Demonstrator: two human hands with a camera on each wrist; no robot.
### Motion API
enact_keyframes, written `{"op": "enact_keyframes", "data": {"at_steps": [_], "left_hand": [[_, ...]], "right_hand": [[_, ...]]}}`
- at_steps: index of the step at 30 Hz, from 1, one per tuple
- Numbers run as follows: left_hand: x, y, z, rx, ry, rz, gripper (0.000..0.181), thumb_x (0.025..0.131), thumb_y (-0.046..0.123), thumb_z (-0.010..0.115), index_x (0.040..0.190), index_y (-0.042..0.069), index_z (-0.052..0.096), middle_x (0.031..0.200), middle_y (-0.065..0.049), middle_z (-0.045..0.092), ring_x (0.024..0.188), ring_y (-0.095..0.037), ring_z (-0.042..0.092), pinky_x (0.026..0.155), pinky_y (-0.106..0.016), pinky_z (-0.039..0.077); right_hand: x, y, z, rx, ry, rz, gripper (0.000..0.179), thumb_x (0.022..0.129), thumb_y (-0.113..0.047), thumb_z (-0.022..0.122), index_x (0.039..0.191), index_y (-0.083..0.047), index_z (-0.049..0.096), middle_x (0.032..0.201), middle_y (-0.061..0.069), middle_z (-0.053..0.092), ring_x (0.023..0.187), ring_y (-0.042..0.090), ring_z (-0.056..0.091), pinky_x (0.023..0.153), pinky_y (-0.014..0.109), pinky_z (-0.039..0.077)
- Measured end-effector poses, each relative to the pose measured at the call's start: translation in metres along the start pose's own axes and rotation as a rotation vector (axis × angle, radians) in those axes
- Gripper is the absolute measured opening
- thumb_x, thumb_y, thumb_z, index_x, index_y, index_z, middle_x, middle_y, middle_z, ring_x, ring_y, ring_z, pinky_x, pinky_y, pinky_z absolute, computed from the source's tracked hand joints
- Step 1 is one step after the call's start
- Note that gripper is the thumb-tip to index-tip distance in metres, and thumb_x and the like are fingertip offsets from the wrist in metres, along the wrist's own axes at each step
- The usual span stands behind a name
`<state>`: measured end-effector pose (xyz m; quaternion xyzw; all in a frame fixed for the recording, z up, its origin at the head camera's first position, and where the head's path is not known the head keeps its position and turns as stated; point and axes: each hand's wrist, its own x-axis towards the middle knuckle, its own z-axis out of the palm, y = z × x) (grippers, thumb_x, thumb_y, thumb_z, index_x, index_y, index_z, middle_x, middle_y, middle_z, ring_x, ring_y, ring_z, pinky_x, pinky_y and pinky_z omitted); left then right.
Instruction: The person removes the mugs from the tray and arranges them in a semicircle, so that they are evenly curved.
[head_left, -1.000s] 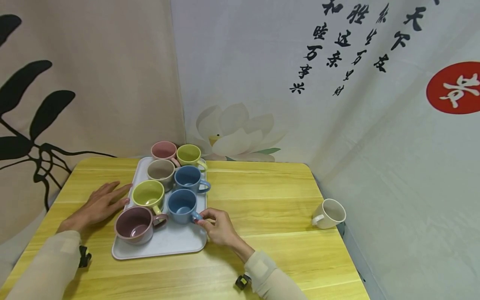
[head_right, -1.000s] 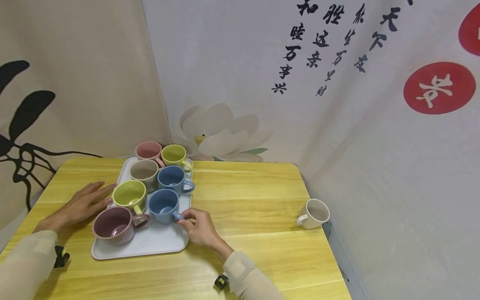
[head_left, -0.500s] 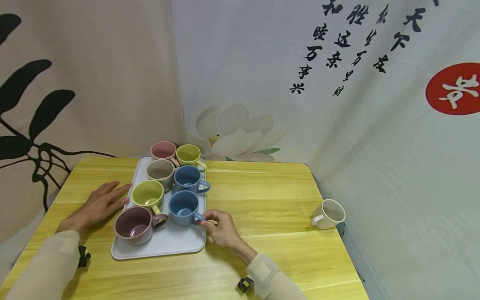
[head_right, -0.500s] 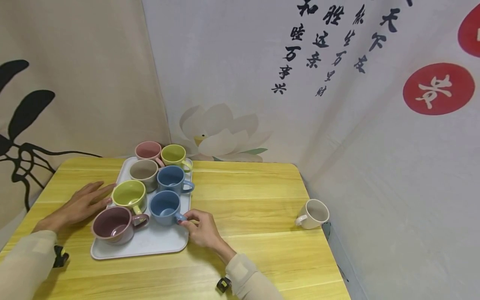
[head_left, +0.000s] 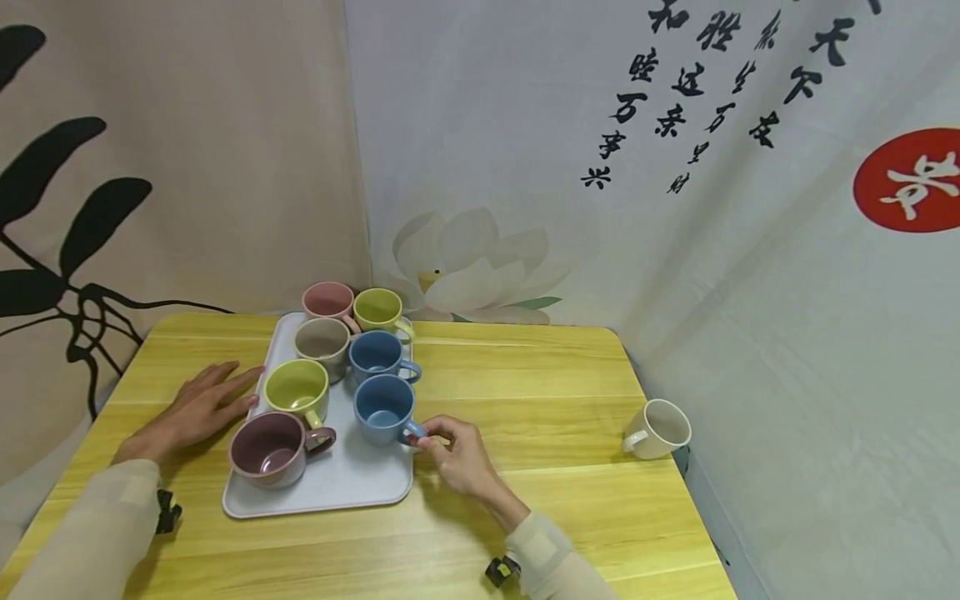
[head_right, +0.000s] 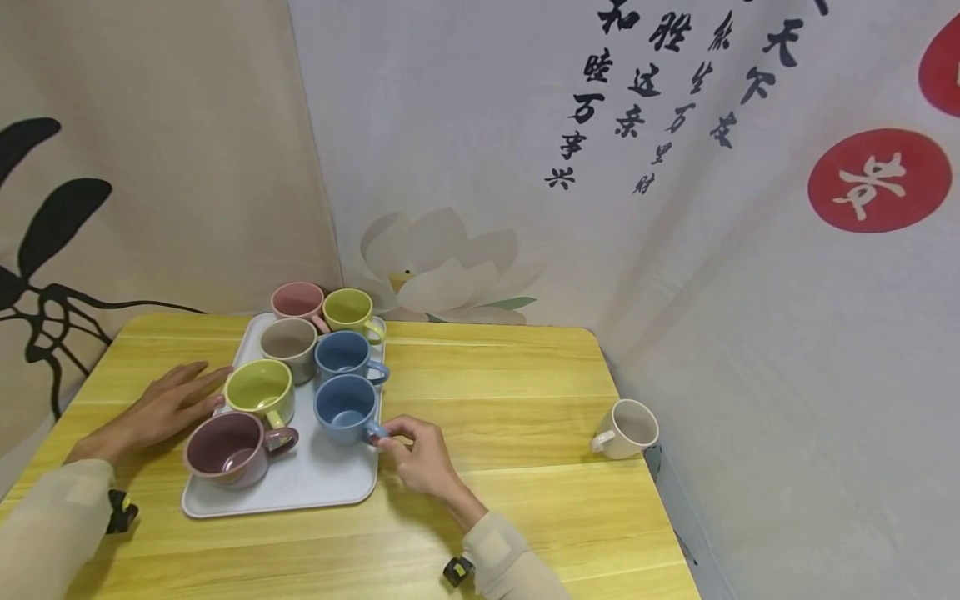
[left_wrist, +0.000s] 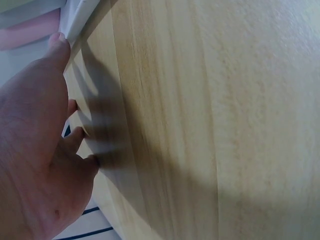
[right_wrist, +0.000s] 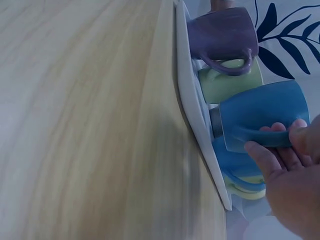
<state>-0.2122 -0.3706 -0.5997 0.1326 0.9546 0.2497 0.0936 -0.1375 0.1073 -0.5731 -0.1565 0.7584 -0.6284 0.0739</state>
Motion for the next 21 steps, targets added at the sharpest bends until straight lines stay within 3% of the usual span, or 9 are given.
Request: {"op": "enact_keyframes", "data": {"at_steps": [6,11,15,21], "left_hand": [[0.000,0.000,0.000,0.003,0.006,0.015,0.071,0.119,0.049,0.054,0.177,0.013,0.036,0.177,-0.047,0.019,0.160,-0.077,0.017,0.123,-0.094,0.011],[0.000,-0.001,0.000,-0.001,0.008,0.018,0.071,0.119,0.049,0.054,0.177,0.014,0.035,0.177,-0.048,0.019,0.160,-0.077,0.016,0.123,-0.094,0.011],[0.000,0.000,0.000,0.001,0.009,0.019,0.071,0.119,0.049,0.054,0.177,0.014,0.036,0.176,-0.048,0.020,0.160,-0.076,0.017,0.124,-0.093,0.012],[-0.001,0.000,0.000,0.006,0.012,0.016,0.070,0.119,0.049,0.054,0.177,0.014,0.036,0.176,-0.048,0.020,0.160,-0.076,0.017,0.125,-0.092,0.011]], "right_hand": [[-0.003,-0.004,-0.010,0.020,0.012,-0.012,0.010,0.107,0.000,0.074,0.114,0.006,0.078,0.116,0.023,0.084,0.119,0.035,0.083,0.098,0.033,0.070],[-0.008,-0.005,-0.020,0.010,0.020,-0.032,0.012,0.107,-0.002,0.073,0.115,0.006,0.077,0.116,0.024,0.083,0.118,0.036,0.083,0.099,0.025,0.067],[-0.012,-0.009,-0.028,0.023,0.024,-0.054,0.014,0.108,-0.001,0.072,0.118,0.008,0.076,0.118,0.029,0.081,0.119,0.037,0.082,0.103,0.026,0.066],[-0.018,-0.009,-0.040,0.019,0.060,-0.062,0.014,0.108,-0.001,0.073,0.118,0.007,0.076,0.117,0.024,0.084,0.120,0.041,0.082,0.105,0.028,0.066]]}}
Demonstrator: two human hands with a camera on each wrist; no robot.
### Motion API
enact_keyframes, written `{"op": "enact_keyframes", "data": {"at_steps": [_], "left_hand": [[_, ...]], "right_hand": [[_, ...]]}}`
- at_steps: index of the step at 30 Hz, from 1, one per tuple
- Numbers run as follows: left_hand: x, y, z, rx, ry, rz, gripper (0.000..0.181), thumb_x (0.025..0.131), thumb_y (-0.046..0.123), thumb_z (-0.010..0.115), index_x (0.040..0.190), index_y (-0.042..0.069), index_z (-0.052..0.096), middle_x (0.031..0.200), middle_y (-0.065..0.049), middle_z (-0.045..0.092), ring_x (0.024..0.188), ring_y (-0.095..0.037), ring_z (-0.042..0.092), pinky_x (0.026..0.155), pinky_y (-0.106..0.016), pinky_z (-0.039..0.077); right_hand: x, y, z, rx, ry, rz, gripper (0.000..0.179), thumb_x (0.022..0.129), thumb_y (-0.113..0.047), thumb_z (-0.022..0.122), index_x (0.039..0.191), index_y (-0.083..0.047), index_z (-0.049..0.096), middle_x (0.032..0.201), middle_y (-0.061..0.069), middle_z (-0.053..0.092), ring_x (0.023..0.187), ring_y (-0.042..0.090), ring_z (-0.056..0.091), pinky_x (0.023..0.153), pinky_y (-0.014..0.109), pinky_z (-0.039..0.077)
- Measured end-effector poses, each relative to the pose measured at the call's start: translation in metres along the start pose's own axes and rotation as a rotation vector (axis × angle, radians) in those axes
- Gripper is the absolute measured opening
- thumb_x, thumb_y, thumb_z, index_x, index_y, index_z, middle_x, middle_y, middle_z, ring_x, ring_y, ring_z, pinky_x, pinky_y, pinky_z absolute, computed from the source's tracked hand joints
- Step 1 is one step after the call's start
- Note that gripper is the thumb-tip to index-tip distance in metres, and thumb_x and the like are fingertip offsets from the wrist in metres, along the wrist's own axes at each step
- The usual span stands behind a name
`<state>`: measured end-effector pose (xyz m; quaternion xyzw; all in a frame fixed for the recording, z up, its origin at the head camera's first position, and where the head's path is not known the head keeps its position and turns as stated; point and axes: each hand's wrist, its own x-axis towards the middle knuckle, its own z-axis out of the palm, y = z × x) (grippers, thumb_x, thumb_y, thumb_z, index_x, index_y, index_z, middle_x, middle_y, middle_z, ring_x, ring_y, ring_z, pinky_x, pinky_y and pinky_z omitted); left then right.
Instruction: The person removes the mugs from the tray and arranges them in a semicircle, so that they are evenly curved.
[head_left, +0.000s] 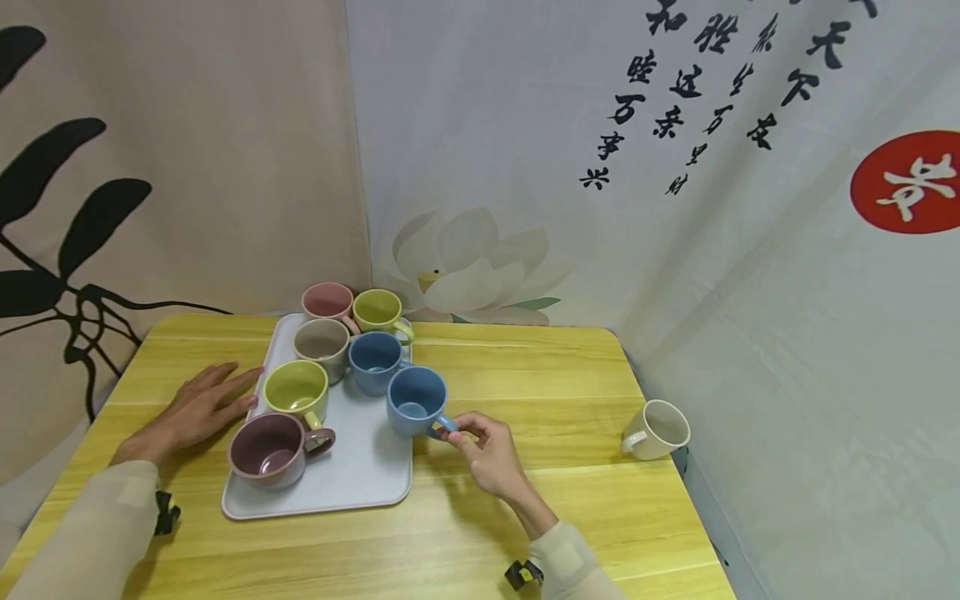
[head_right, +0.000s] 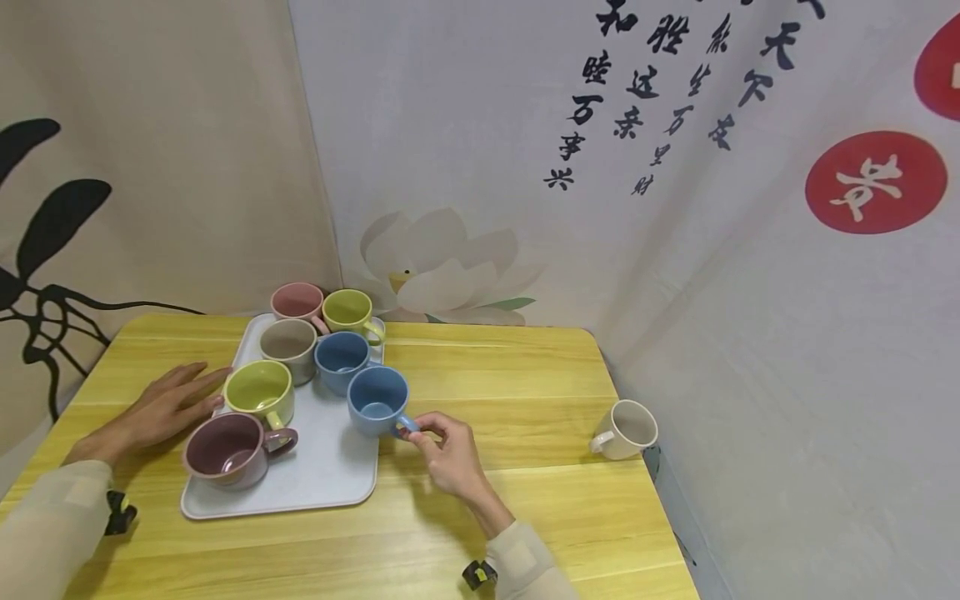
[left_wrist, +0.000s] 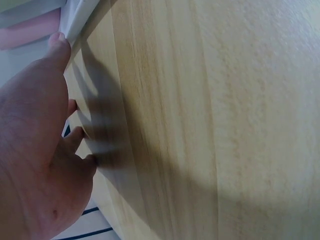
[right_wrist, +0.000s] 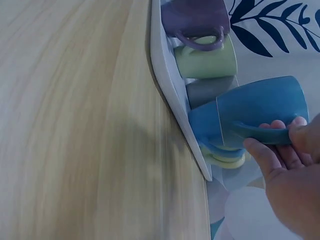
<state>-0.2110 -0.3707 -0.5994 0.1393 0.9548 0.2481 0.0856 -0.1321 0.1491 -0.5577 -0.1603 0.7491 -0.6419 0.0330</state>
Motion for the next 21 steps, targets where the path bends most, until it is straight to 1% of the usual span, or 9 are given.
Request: {"op": "enact_keyframes", "data": {"at_steps": [3,8,12,15,18,21], "left_hand": [[0.000,0.000,0.000,0.006,0.005,0.005,0.069,0.119,0.048,0.054,0.177,0.014,0.037,0.176,-0.048,0.021,0.160,-0.076,0.018,0.125,-0.091,0.012],[0.000,0.000,0.000,0.006,0.009,0.014,0.069,0.119,0.047,0.054,0.176,0.013,0.037,0.175,-0.048,0.022,0.159,-0.076,0.019,0.124,-0.092,0.013],[0.000,-0.001,0.001,0.003,0.007,0.014,0.069,0.120,0.047,0.053,0.177,0.013,0.037,0.175,-0.048,0.021,0.159,-0.076,0.018,0.124,-0.091,0.013],[0.000,-0.002,0.001,0.001,0.009,0.015,0.069,0.119,0.048,0.054,0.177,0.013,0.037,0.176,-0.048,0.021,0.160,-0.075,0.018,0.125,-0.091,0.013],[0.000,-0.002,0.001,-0.003,0.013,0.021,0.068,0.119,0.047,0.055,0.176,0.013,0.037,0.176,-0.048,0.022,0.160,-0.075,0.019,0.125,-0.091,0.013],[-0.001,-0.001,0.000,-0.004,0.019,0.029,0.068,0.119,0.046,0.056,0.176,0.013,0.038,0.176,-0.048,0.022,0.160,-0.075,0.020,0.125,-0.090,0.014]], "right_hand": [[-0.002,0.001,-0.007,-0.013,0.023,0.000,0.013,0.107,-0.002,0.074,0.118,0.006,0.076,0.116,0.023,0.084,0.120,0.039,0.082,0.105,0.028,0.066],[-0.005,0.001,-0.017,-0.023,0.060,-0.018,0.013,0.107,0.000,0.073,0.117,0.008,0.075,0.117,0.030,0.082,0.118,0.037,0.083,0.103,0.028,0.067],[-0.006,0.000,-0.024,-0.015,0.094,-0.005,0.015,0.106,0.001,0.073,0.118,0.011,0.075,0.117,0.028,0.083,0.118,0.039,0.083,0.103,0.028,0.067],[-0.006,0.001,-0.028,-0.007,0.119,0.002,0.017,0.106,0.002,0.073,0.118,0.013,0.073,0.117,0.027,0.084,0.119,0.043,0.082,0.105,0.029,0.067],[-0.006,0.001,-0.032,-0.008,0.152,0.004,0.015,0.106,0.003,0.073,0.117,0.012,0.074,0.116,0.027,0.084,0.119,0.044,0.082,0.105,0.028,0.066],[-0.004,0.002,-0.035,-0.023,0.198,0.006,0.012,0.105,0.003,0.074,0.116,0.009,0.076,0.115,0.025,0.084,0.118,0.041,0.082,0.104,0.026,0.066]]}}
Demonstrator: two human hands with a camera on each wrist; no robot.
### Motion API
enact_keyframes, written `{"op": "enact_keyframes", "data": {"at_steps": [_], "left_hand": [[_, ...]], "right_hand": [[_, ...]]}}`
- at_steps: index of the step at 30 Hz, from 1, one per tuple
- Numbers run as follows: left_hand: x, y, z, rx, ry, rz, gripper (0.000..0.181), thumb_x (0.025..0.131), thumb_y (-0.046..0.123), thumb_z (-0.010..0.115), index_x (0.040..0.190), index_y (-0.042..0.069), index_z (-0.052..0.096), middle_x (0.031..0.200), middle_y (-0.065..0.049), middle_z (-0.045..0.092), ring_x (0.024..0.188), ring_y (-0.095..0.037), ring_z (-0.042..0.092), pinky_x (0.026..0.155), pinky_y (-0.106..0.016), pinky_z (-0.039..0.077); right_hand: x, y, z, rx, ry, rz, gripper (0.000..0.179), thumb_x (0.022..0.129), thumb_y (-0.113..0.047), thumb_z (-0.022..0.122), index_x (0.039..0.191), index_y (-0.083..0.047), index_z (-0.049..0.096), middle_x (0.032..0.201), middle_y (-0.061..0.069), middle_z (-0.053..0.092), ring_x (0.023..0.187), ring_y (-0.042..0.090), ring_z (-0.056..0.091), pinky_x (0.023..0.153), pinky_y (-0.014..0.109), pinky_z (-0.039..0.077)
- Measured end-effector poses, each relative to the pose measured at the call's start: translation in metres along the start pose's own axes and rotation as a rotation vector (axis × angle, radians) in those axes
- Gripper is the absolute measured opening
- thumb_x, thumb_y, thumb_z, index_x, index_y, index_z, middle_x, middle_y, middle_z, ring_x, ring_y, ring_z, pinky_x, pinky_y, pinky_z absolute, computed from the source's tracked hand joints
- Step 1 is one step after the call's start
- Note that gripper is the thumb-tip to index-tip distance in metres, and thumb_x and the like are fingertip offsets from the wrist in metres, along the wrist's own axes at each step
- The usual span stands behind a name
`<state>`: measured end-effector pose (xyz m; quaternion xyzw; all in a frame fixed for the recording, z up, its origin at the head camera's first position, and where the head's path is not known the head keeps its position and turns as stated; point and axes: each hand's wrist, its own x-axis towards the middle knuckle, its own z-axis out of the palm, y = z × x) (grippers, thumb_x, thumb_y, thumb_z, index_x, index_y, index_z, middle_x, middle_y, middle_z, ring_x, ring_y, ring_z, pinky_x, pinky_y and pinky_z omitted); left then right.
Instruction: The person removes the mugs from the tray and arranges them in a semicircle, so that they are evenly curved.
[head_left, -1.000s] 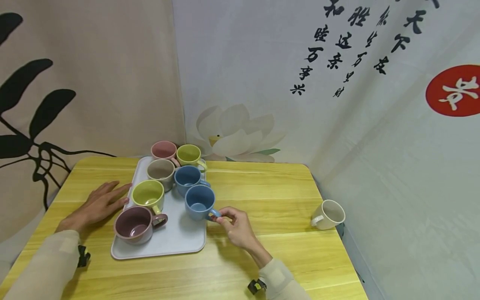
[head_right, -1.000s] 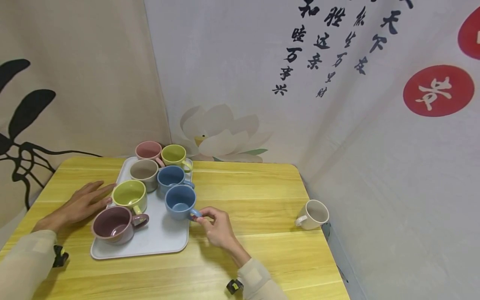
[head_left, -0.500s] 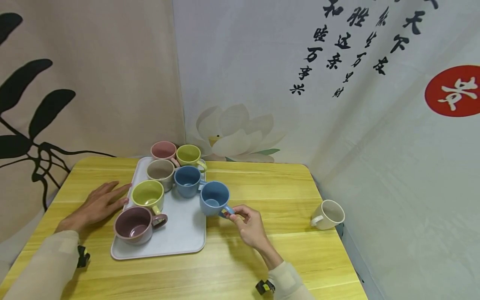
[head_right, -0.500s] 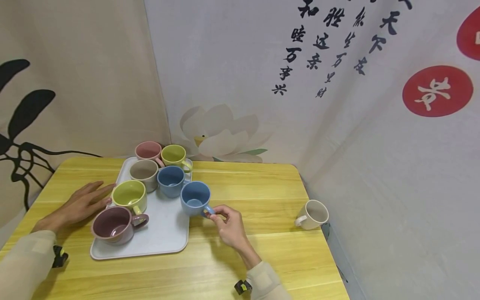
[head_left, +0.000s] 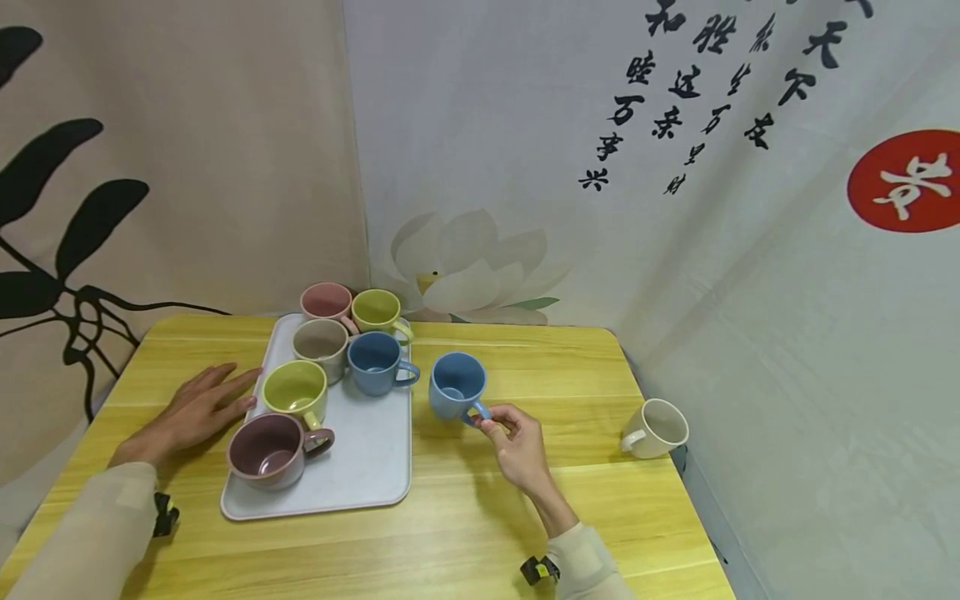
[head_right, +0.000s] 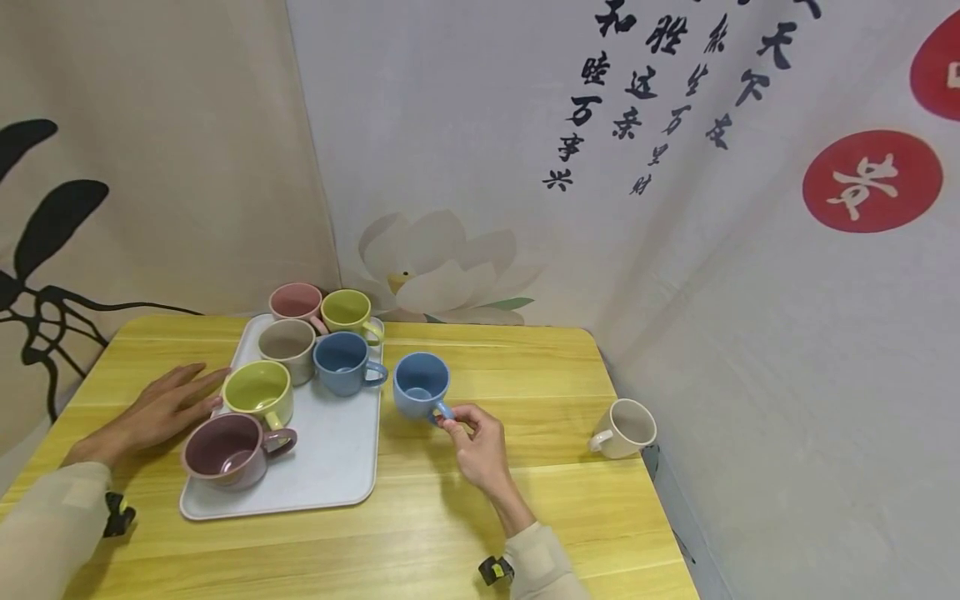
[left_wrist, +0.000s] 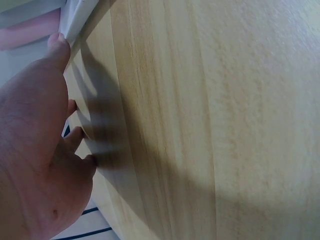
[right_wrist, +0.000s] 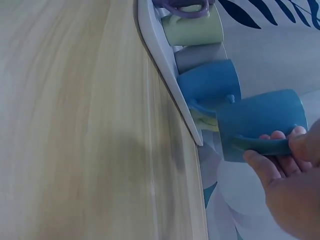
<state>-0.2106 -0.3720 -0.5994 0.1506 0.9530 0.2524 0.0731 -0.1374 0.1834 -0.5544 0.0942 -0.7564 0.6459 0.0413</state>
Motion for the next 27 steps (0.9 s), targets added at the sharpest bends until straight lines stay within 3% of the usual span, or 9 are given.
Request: {"op": "enact_keyframes", "data": {"at_steps": [10,14,27], "left_hand": [[-0.001,0.002,0.000,0.002,-0.008,-0.006,0.068,0.119,0.045,0.056,0.176,0.013,0.037,0.176,-0.048,0.021,0.159,-0.076,0.019,0.125,-0.091,0.013],[-0.001,0.002,0.000,0.017,0.010,0.007,0.067,0.119,0.044,0.057,0.175,0.012,0.040,0.174,-0.047,0.025,0.158,-0.074,0.023,0.124,-0.091,0.017],[-0.002,0.004,0.000,0.022,0.023,0.020,0.066,0.118,0.043,0.058,0.174,0.011,0.042,0.173,-0.047,0.028,0.157,-0.074,0.026,0.123,-0.090,0.019]], "right_hand": [[0.006,0.005,-0.007,-0.055,0.137,0.039,0.008,0.105,0.004,0.074,0.112,0.008,0.076,0.109,0.024,0.085,0.114,0.041,0.083,0.100,0.023,0.066],[0.009,0.010,-0.009,-0.058,0.179,0.060,0.010,0.105,0.006,0.073,0.112,0.013,0.075,0.110,0.029,0.084,0.113,0.044,0.084,0.098,0.021,0.066],[0.017,0.020,-0.019,-0.069,0.295,0.093,0.008,0.102,0.006,0.077,0.109,0.010,0.077,0.109,0.028,0.083,0.112,0.044,0.084,0.093,0.021,0.067]]}}
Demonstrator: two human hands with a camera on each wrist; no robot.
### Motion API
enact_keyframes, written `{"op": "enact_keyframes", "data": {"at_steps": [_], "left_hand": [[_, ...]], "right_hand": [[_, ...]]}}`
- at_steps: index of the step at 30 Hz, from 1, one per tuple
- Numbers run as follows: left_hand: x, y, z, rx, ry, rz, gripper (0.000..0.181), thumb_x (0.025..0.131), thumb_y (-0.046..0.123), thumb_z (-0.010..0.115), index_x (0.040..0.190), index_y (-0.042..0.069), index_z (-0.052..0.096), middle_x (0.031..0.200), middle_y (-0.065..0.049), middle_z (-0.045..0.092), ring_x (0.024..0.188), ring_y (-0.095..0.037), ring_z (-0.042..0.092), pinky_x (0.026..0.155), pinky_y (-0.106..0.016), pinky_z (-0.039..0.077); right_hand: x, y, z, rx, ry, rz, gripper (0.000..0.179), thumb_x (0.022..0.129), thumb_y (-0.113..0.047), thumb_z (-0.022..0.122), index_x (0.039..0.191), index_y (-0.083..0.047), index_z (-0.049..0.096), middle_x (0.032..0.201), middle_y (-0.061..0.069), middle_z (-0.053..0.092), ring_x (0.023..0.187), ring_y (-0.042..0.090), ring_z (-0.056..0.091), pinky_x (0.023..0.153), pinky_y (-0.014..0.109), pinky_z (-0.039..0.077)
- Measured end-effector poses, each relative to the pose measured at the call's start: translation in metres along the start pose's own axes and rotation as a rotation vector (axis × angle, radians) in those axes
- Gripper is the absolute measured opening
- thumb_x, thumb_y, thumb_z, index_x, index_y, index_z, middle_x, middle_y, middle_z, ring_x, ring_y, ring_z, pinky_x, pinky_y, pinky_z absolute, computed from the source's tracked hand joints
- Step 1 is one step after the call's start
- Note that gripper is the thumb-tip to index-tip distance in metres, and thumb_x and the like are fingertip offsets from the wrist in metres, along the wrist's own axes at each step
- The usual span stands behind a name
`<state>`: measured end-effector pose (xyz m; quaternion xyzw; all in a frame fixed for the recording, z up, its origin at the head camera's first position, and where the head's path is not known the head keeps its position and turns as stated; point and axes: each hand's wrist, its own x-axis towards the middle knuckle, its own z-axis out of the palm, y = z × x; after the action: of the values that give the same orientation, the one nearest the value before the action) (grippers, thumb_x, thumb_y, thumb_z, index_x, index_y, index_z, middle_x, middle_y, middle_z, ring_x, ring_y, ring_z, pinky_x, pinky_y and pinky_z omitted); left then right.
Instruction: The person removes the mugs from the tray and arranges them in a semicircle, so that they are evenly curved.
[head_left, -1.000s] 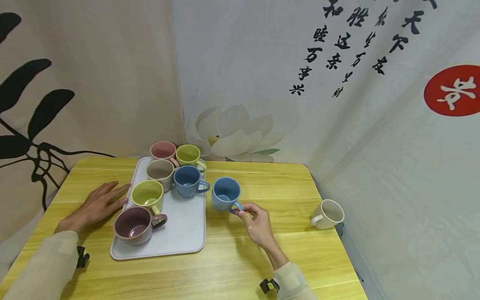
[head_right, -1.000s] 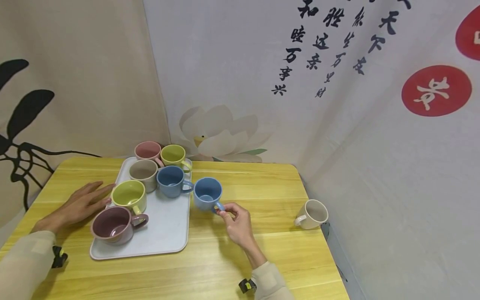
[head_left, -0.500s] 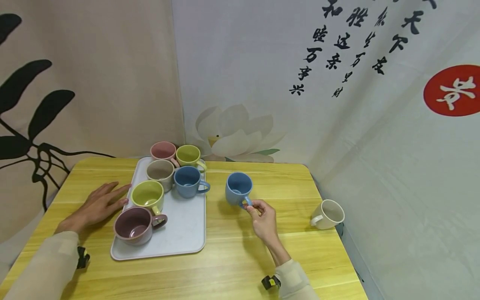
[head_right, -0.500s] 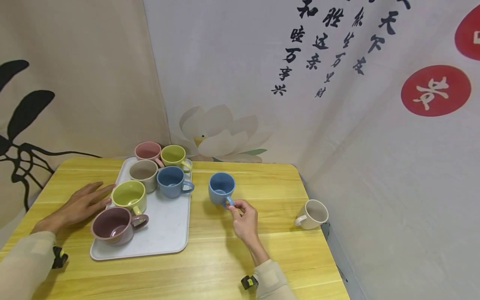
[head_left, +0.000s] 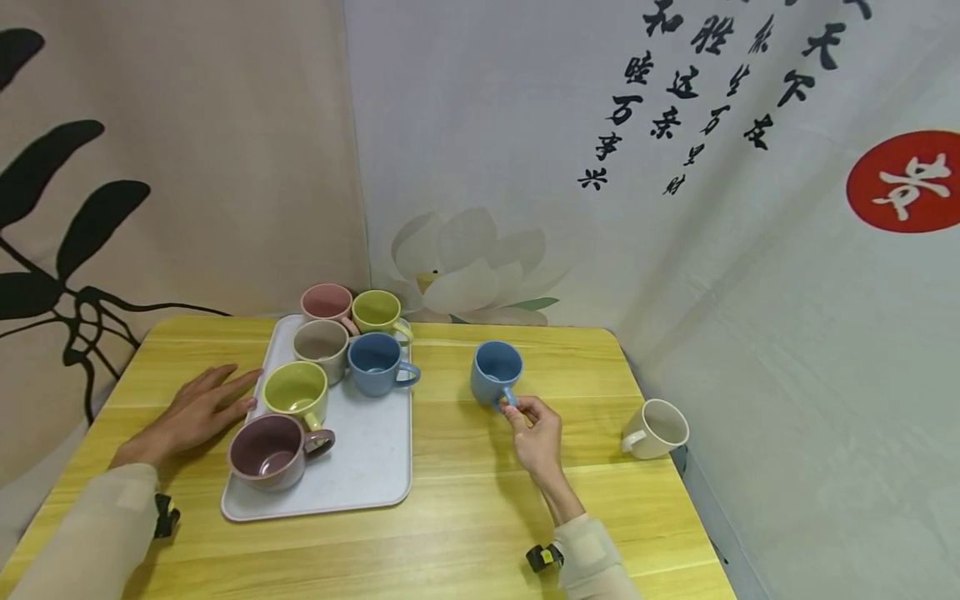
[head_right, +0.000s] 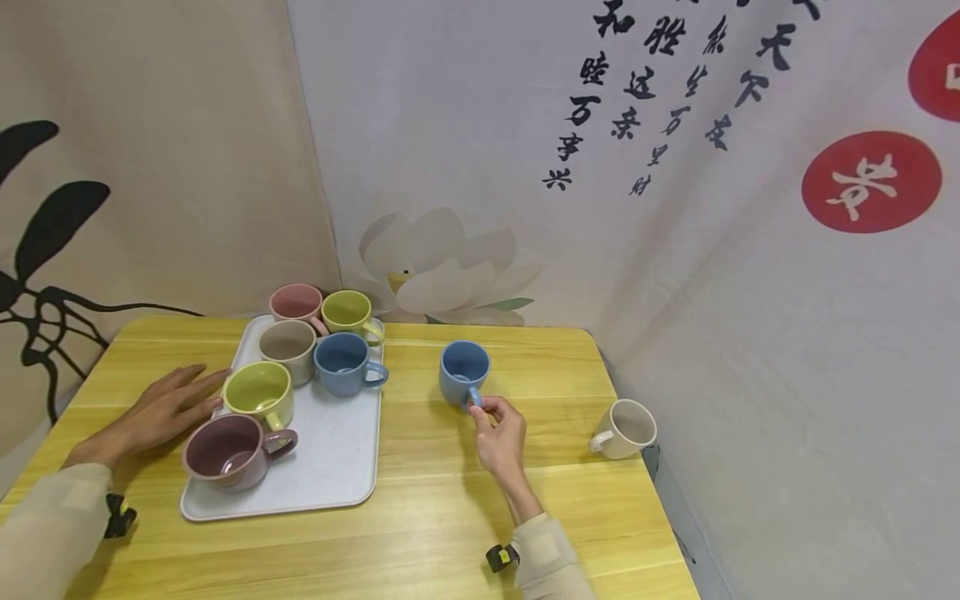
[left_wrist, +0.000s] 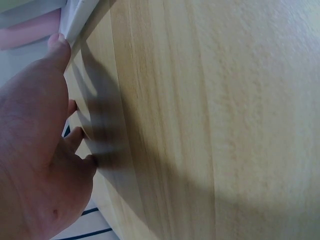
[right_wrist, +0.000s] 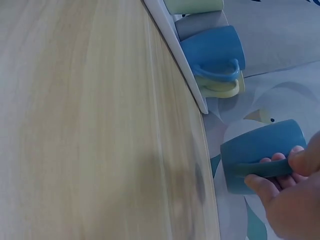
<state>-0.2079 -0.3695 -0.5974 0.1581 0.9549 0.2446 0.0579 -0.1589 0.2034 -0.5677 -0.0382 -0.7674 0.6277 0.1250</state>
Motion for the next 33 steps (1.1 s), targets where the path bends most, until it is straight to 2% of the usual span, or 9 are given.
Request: {"op": "enact_keyframes", "data": {"at_steps": [7,14,23,33], "left_hand": [[0.001,0.000,-0.002,0.020,-0.005,-0.003,0.066,0.118,0.042,0.058,0.174,0.011,0.041,0.173,-0.048,0.027,0.157,-0.074,0.026,0.123,-0.090,0.020],[0.002,-0.001,-0.001,0.003,-0.015,-0.020,0.067,0.118,0.045,0.057,0.175,0.012,0.041,0.174,-0.048,0.025,0.158,-0.076,0.023,0.124,-0.090,0.016],[0.001,-0.001,0.001,-0.008,-0.025,-0.036,0.069,0.118,0.047,0.057,0.175,0.012,0.040,0.176,-0.047,0.023,0.159,-0.075,0.021,0.125,-0.091,0.015],[0.000,-0.001,0.000,-0.003,-0.025,-0.022,0.068,0.119,0.045,0.056,0.175,0.012,0.039,0.175,-0.048,0.023,0.159,-0.075,0.021,0.124,-0.091,0.016]], "right_hand": [[0.004,0.002,-0.005,-0.052,0.029,0.013,0.010,0.105,0.002,0.076,0.113,0.008,0.077,0.112,0.024,0.085,0.113,0.038,0.084,0.091,0.020,0.066],[0.008,0.006,-0.007,-0.086,0.096,0.009,0.009,0.104,0.001,0.077,0.112,0.006,0.079,0.109,0.022,0.086,0.112,0.035,0.084,0.087,0.015,0.063],[0.012,0.012,-0.015,-0.144,0.170,0.008,0.008,0.105,-0.002,0.078,0.112,0.000,0.080,0.110,0.018,0.087,0.116,0.037,0.084,0.097,0.026,0.066],[0.020,0.020,-0.023,-0.121,0.269,0.041,0.009,0.105,-0.002,0.079,0.110,0.005,0.078,0.108,0.023,0.086,0.113,0.040,0.084,0.082,0.010,0.055]]}}
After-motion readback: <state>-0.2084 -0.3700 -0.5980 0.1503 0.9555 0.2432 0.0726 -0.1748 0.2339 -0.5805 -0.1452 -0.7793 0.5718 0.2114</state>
